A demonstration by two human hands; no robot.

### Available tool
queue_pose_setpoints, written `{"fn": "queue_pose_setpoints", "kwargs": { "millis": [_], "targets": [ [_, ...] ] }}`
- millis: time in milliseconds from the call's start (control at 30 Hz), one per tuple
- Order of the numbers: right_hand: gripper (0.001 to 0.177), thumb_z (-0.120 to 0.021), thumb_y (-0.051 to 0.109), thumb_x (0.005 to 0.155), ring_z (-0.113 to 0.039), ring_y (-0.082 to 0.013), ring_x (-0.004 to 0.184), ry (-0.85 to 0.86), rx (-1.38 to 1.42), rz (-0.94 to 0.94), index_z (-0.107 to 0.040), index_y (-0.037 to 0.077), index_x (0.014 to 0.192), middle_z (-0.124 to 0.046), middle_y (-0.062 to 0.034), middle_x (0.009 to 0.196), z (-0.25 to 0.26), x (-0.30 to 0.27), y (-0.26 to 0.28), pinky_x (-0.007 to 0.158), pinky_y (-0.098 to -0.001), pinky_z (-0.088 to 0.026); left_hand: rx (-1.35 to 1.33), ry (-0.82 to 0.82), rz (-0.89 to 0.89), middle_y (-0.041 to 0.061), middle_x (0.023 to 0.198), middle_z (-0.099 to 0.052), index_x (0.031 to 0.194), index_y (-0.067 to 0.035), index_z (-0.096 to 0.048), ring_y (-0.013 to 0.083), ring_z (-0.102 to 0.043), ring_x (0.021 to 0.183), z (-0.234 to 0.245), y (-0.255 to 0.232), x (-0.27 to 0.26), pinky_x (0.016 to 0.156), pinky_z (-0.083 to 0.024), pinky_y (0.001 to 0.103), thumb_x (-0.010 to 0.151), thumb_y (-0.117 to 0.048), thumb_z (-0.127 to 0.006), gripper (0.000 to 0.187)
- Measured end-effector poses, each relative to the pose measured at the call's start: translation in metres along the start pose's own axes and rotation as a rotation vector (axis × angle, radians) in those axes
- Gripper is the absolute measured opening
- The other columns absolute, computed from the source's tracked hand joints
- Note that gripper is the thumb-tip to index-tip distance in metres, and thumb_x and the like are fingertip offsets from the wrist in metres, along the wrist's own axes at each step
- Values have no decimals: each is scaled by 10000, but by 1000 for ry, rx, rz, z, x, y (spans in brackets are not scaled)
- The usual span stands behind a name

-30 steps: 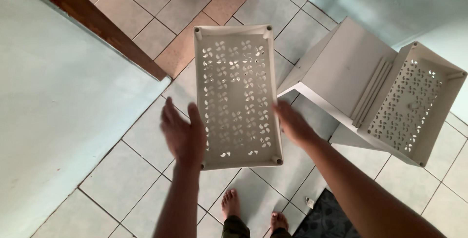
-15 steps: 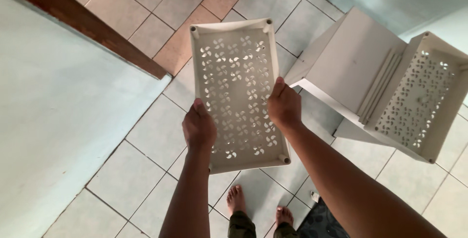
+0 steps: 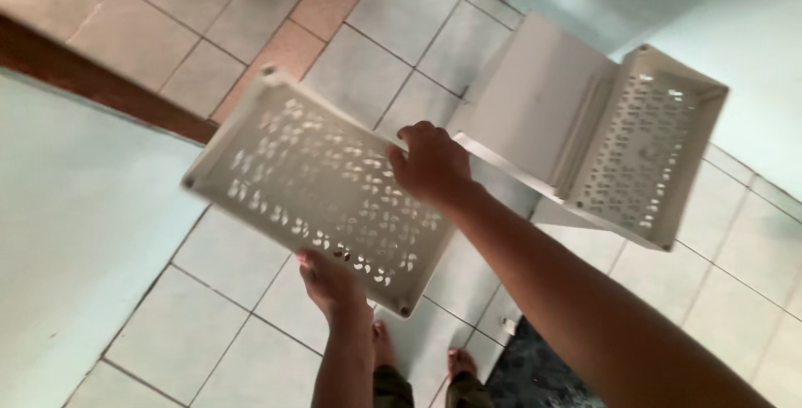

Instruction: The person assembles a white plastic three-tiered storage rack by inserting white support poles into the corners of perforated trays. They stack the trays vertically, securing each level with the poles to form a stable unit.

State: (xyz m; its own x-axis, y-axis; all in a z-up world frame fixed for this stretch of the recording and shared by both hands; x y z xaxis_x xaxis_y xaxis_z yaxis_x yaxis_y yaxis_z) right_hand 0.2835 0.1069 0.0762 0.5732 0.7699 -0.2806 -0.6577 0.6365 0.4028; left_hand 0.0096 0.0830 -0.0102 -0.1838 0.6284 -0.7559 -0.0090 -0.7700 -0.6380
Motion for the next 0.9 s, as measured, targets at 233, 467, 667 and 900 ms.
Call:
{"fn": "queue_pose_setpoints", "kwargs": {
  "millis": [233,467,667,900],
  "targets": [
    [491,-531,60,847,-580,-367,1214,-55,134,-86,-565,78,1337,-540,-163,1401,11,-27,-76,993,-456,-506,-112,-45,386,0,1633,-365,1609,-244,-263,297,-460,1404,-26,75,-73,1165,-312,388,967,-634,-224,752],
    [398,-611,183,962,-635,-353,1167,-257,360,59,-588,18,1324,-629,-208,1319,26,-29,-112,974,-445,-505,-194,-11,233,83,1616,-346,1607,-177,-204,326,-497,1381,-37,76,-72,1173,-415,432,953,-637,-252,801],
    [203,-584,161,955,-738,-335,900,-330,145,-421,-719,20,1010,-749,-196,946,31,-32,-254,838,-455,-585,-358,165,161,171,1542,-430,1557,-96,-196,327,-541,1358,-71,76,-61,1101,-462,516,997,-543,-254,719],
    [174,-657,55,818,-717,-405,943,-142,-104,-585,-701,-24,967,-719,-256,1000,-8,-32,-355,808,-474,-594,-435,317,138,112,1539,-457,1535,-126,-203,278,-530,1382,-99,81,-63,1161,-438,494,1005,-519,-316,669]
  ]
}}
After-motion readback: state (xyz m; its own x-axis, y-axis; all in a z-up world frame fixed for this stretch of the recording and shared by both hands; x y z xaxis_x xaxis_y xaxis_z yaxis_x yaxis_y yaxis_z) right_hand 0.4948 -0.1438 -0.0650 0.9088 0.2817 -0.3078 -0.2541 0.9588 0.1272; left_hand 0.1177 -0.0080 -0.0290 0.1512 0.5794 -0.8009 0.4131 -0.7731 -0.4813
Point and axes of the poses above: each hand's wrist, its own x-axis towards the middle knuckle, its own z-axis out of the back of the hand, y = z × x, the point moved 10 cm from there along x, towards the middle knuckle
